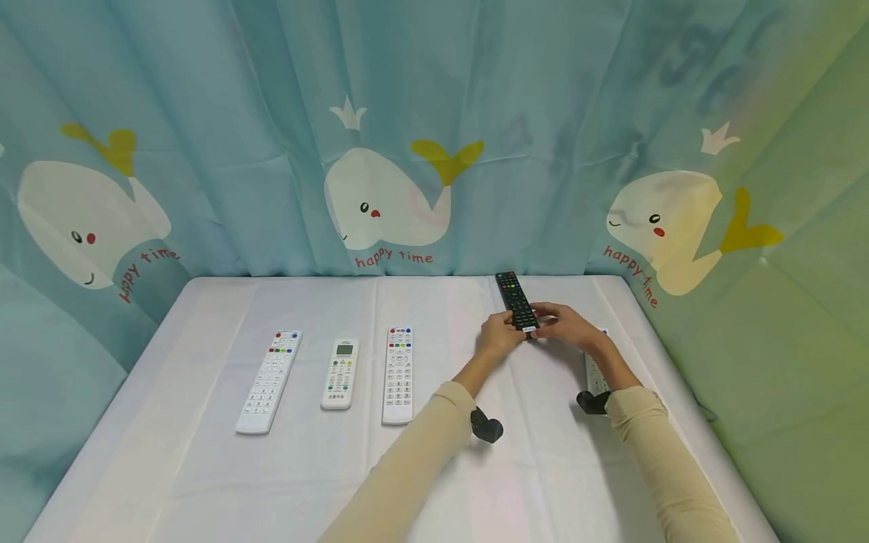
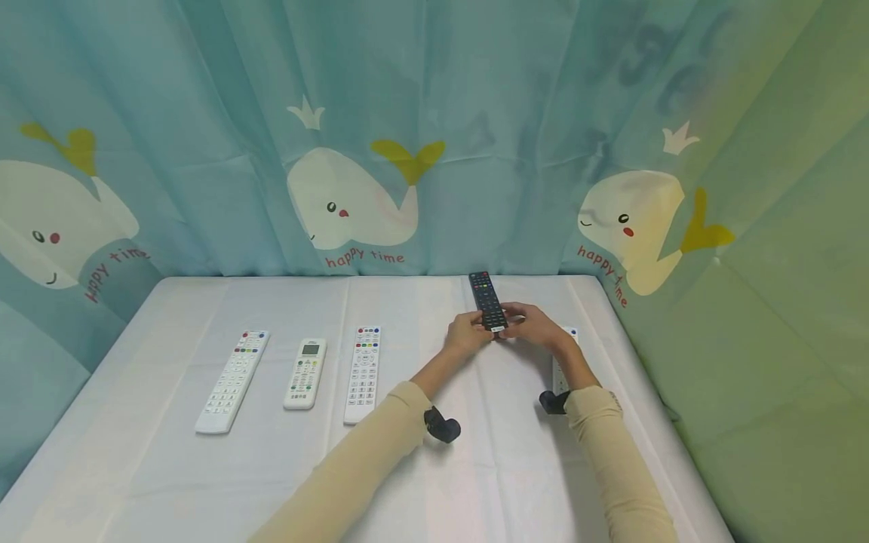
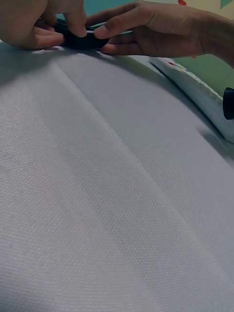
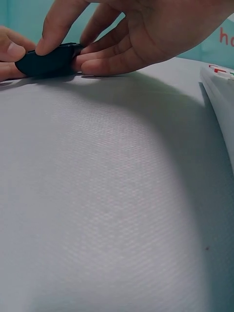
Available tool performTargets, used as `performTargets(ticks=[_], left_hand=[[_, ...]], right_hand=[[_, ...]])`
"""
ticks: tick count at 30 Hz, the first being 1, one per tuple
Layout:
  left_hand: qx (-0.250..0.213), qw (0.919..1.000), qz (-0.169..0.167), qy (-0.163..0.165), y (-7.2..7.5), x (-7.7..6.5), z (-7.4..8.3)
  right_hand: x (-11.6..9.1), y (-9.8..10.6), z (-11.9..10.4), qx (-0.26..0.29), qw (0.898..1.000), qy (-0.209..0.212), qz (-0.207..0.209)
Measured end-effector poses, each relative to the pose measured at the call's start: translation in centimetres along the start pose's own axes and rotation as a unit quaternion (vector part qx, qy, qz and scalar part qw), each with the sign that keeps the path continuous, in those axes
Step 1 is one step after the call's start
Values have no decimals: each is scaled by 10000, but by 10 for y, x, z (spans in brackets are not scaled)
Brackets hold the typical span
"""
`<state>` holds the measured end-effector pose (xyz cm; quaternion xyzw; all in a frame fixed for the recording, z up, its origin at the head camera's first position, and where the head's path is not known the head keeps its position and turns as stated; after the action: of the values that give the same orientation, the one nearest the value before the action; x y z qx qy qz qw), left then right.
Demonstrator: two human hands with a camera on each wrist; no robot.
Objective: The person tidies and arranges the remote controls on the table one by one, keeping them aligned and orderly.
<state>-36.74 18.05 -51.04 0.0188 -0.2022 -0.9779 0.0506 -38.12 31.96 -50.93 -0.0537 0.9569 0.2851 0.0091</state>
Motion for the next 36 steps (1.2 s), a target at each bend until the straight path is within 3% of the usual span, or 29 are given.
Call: performTargets(ticks=[11, 19, 36], left_hand=[[-614, 9970, -205, 417, 5, 3, -5], [-910, 9942, -381, 441, 8, 6, -4], [-488, 9955, -793, 148, 28, 1, 7]], right_hand=[[-3, -5, -5, 317, 9994, -106, -48], [-6, -8, -9, 367, 9991, -225, 19], [-15, -13, -20, 516, 9981, -303, 154]])
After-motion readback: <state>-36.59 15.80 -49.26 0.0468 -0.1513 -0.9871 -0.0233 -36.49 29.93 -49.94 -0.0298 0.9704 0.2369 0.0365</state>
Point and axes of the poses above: each hand's wrist, its own x-axis towards the middle knuckle, its own y-axis out of the back of the hand, z = x × y, the point moved 10 cm from there along x, towards the middle knuckle, and after that the axes turned 15 degrees about z, right-handed, at the moved point
